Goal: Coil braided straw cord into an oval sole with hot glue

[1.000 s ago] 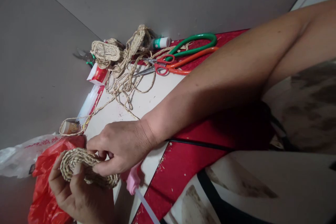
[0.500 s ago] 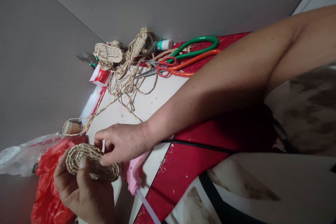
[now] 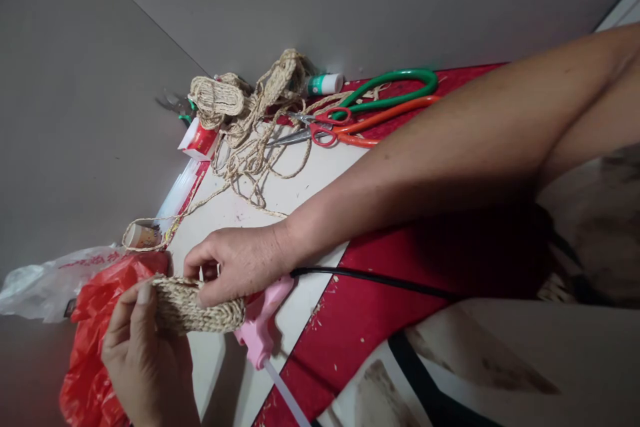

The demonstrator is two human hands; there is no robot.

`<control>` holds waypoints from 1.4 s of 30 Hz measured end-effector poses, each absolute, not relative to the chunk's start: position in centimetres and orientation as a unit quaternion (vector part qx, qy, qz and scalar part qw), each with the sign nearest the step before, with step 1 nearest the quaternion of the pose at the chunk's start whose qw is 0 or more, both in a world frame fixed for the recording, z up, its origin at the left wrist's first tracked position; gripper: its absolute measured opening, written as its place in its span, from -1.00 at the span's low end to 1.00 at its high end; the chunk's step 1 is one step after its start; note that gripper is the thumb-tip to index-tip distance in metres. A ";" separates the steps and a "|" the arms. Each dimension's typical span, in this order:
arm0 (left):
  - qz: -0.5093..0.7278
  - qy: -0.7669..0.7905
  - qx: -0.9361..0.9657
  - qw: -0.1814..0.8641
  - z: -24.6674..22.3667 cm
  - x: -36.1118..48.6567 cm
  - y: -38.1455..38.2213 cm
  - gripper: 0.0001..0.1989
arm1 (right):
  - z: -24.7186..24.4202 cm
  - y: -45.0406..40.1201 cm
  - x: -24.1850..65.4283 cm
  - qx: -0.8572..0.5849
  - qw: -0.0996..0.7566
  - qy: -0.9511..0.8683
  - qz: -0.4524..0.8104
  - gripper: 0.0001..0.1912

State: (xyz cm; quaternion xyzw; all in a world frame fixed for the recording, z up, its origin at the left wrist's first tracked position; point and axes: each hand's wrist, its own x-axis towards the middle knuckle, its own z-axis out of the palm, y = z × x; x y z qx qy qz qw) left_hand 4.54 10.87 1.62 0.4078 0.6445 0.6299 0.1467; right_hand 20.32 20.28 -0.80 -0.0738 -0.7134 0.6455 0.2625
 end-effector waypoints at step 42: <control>0.643 0.607 0.386 0.261 0.2 5.3 11.3 -0.66 | -0.6 20.9 20.6 -0.130 0.371 -0.717 0.576 -0.64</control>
